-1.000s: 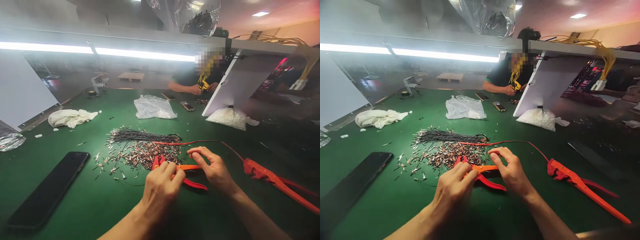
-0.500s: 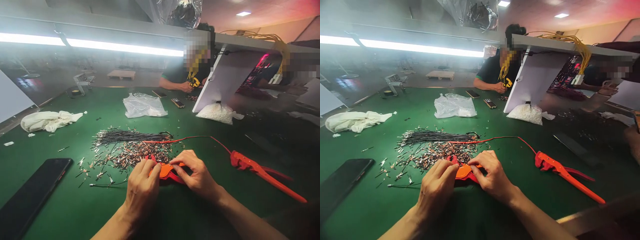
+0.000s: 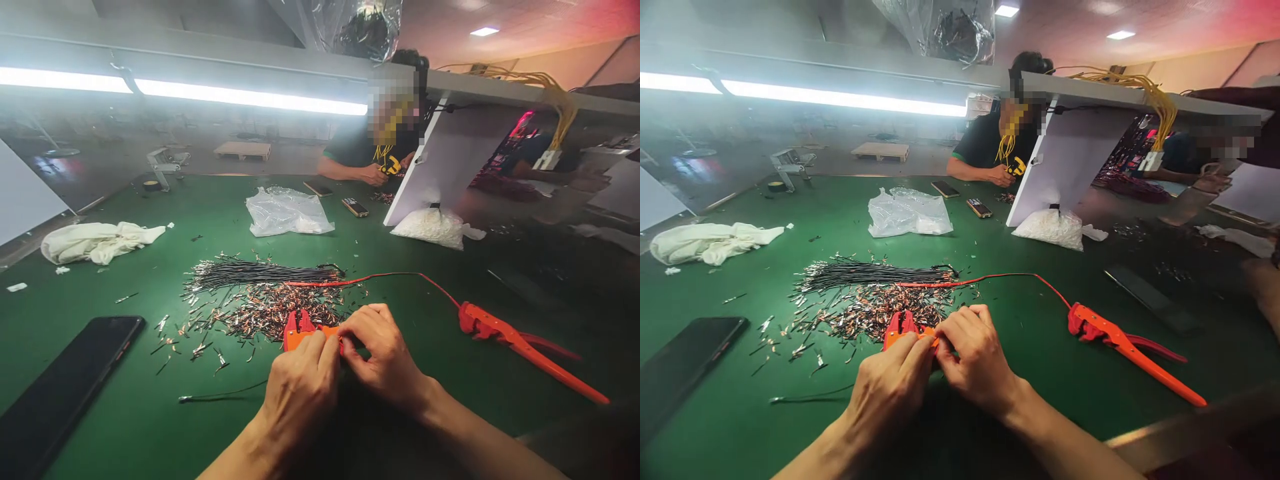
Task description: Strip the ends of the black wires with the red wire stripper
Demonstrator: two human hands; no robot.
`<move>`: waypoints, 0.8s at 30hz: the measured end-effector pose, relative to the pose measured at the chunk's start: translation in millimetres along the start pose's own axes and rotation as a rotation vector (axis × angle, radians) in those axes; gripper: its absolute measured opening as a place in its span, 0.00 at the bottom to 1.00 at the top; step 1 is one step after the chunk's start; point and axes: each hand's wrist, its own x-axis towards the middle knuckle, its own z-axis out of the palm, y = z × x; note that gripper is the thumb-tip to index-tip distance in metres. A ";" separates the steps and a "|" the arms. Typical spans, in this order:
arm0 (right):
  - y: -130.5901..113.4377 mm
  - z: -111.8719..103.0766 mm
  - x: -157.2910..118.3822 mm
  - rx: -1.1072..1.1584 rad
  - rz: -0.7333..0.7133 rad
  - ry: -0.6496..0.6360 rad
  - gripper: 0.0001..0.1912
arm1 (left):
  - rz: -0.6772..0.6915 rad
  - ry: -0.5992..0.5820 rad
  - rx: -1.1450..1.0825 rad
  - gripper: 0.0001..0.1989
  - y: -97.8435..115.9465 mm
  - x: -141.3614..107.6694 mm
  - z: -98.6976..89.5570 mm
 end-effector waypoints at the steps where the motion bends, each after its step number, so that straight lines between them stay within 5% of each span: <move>1: -0.1 0.9 -0.2 -0.020 0.003 0.005 0.08 | -0.004 -0.009 0.004 0.09 1.4 0.0 0.2; 11: 2.3 5.6 0.7 -0.116 0.046 0.053 0.07 | -0.022 -0.144 0.077 0.13 5.4 -4.1 1.5; 24: 17.2 -5.3 6.6 -0.164 0.089 0.178 0.09 | -0.032 -0.040 0.057 0.15 6.1 -3.4 -7.5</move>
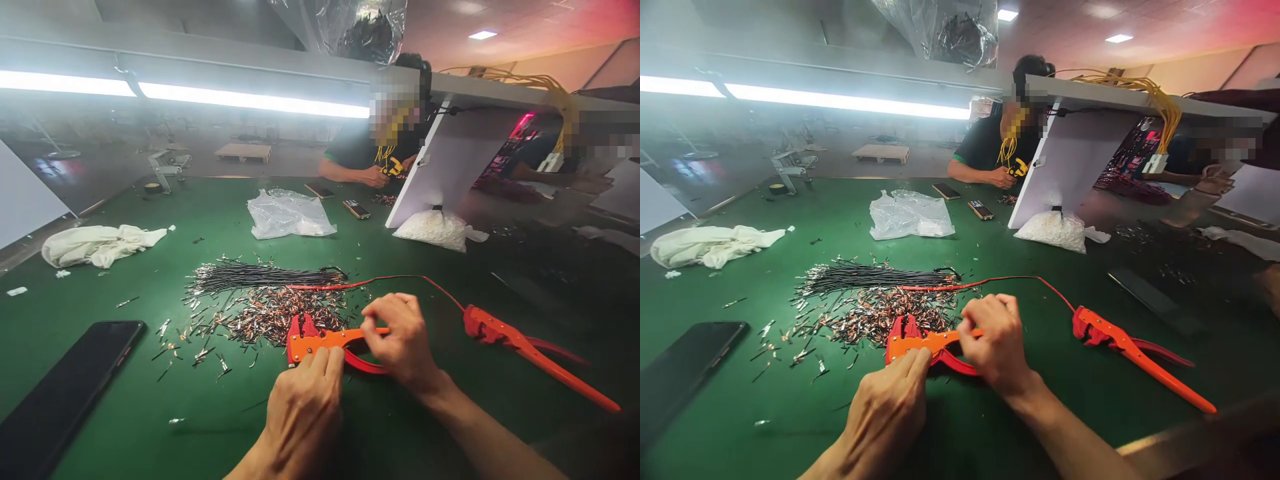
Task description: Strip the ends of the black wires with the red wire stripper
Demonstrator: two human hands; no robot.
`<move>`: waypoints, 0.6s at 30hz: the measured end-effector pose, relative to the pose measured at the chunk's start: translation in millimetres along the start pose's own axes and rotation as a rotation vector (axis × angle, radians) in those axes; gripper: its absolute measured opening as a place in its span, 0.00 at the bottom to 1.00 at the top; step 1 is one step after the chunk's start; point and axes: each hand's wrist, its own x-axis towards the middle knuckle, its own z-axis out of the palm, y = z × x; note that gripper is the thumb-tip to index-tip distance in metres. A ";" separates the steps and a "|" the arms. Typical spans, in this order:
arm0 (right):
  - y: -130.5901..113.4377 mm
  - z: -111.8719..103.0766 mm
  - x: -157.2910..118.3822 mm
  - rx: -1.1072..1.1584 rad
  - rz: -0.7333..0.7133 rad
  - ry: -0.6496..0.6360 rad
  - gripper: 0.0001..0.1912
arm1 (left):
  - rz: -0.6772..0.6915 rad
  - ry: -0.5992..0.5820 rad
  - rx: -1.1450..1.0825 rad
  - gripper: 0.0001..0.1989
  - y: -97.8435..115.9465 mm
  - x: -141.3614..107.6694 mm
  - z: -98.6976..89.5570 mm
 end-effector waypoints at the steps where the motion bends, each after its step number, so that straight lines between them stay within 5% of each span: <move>1: 3.2 -1.2 1.4 0.001 0.011 0.013 0.09 | 0.003 0.018 -0.016 0.15 -0.1 -0.8 -1.8; 8: 5.0 7.0 4.8 0.101 0.004 -0.093 0.07 | 0.024 0.189 -0.082 0.12 -5.5 2.5 -2.4; 13: 0.8 5.6 3.1 0.158 -0.014 -0.151 0.16 | 0.003 0.138 -0.073 0.14 -10.3 2.6 6.3; 18: -9.0 -1.3 0.1 0.375 -0.086 -0.296 0.14 | -0.059 0.124 -0.056 0.12 -14.8 1.2 9.9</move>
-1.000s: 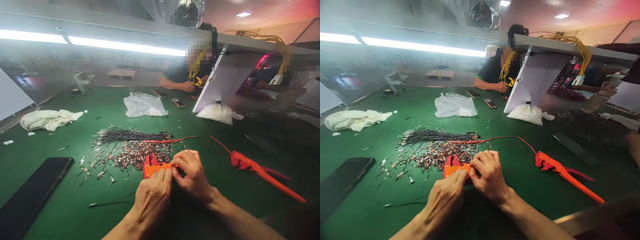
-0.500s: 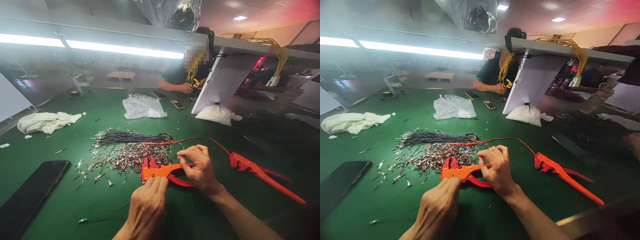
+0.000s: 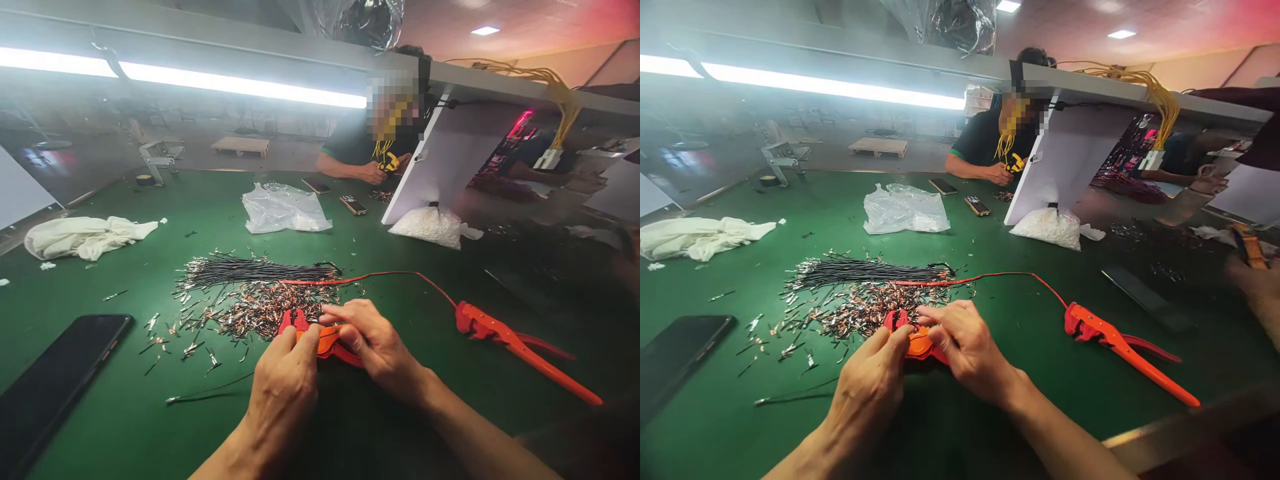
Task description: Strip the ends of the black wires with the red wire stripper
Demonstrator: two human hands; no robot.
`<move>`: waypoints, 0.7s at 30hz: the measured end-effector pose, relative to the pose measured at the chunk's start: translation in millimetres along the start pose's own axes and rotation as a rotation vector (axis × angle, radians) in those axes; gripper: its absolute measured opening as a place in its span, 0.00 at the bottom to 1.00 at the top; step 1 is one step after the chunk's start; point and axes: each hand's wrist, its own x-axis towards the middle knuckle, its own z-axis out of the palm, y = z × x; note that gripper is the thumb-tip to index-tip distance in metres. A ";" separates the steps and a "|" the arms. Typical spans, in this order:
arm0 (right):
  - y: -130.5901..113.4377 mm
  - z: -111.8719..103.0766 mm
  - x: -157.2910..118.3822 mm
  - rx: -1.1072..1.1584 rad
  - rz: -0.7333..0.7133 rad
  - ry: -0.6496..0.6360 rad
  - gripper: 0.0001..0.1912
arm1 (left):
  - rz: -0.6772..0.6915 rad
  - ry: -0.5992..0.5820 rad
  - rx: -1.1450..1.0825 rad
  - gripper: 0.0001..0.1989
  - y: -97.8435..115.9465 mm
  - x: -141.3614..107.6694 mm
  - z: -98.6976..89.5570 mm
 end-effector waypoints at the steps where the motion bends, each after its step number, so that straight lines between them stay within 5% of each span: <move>1: -1.7 1.3 -0.7 0.011 -0.032 -0.041 0.13 | 0.003 0.010 -0.005 0.11 0.0 -0.4 -0.2; 3: -3.0 3.4 -2.0 -0.029 -0.085 -0.059 0.09 | 0.026 0.032 -0.023 0.10 0.7 -1.1 -1.2; 9: 10.7 -8.3 -4.4 -0.164 -0.029 0.144 0.09 | 0.081 -0.019 0.000 0.09 -2.0 0.6 -10.1; 13: 17.5 -14.6 -3.6 -0.162 -0.001 0.151 0.10 | 0.155 -0.105 0.056 0.12 -9.2 6.1 -19.7; 16: 14.8 -16.8 -2.4 -0.145 0.000 0.142 0.08 | 0.096 -0.047 0.078 0.11 -20.3 11.4 -26.7; 21: 11.2 -27.5 -8.5 -0.273 0.152 -0.234 0.45 | -0.167 0.106 0.284 0.07 -50.0 17.3 -31.8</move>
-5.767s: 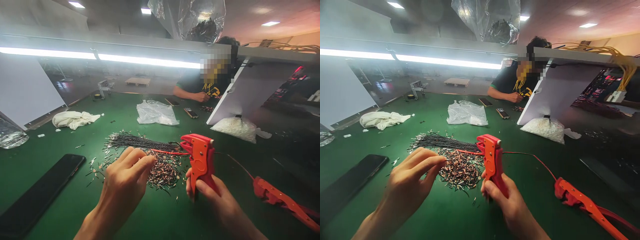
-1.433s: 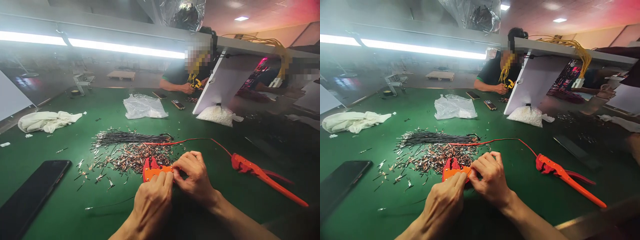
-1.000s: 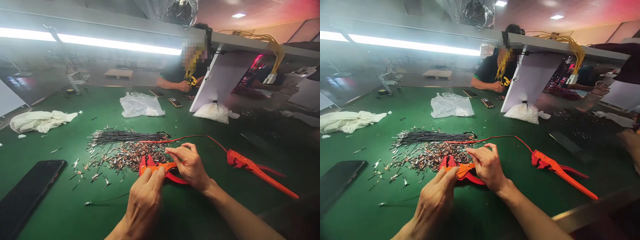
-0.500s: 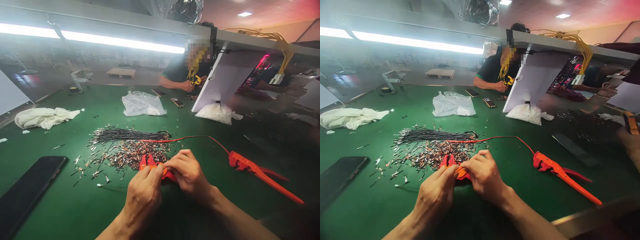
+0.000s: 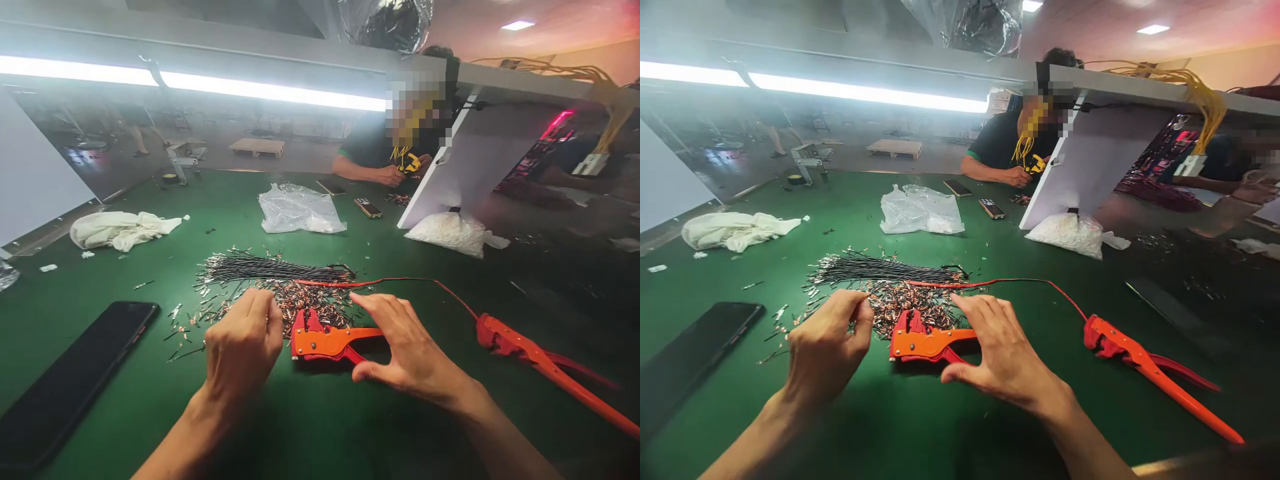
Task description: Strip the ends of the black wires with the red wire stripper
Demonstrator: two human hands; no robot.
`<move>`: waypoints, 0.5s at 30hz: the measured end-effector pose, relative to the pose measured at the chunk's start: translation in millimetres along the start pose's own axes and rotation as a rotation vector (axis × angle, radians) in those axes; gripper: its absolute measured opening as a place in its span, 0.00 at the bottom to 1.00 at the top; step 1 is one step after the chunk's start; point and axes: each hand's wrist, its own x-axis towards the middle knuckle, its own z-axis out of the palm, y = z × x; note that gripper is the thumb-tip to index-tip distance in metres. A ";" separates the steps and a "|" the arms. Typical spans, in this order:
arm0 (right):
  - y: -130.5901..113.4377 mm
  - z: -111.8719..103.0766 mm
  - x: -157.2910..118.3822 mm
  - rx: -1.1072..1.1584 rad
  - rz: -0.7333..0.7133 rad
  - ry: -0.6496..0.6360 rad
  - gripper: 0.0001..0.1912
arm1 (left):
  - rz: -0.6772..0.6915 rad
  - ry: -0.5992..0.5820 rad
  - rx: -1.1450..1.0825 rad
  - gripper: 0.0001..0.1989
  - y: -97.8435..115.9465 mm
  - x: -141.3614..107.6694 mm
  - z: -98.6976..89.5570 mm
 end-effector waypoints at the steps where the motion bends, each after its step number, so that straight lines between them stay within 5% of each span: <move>1: 1.1 -0.8 -2.5 -0.027 0.028 -0.092 0.48 | -0.016 0.002 0.033 0.06 -3.8 0.3 1.7; 5: 1.0 0.4 -8.6 -0.061 0.111 -0.303 0.33 | 0.011 -0.016 0.007 0.06 -6.5 -2.7 8.1; 8: -1.7 0.9 -8.7 -0.061 0.102 -0.309 0.19 | 0.010 -0.007 -0.038 0.08 -3.4 -3.3 9.6; 11: 5.9 -3.0 -7.8 0.004 0.135 -0.259 0.16 | -0.026 0.010 -0.037 0.09 -4.0 -1.1 8.1; 15: 22.7 -10.0 -5.6 0.578 0.278 -0.221 0.18 | -0.100 0.066 -0.019 0.09 -6.5 1.9 5.2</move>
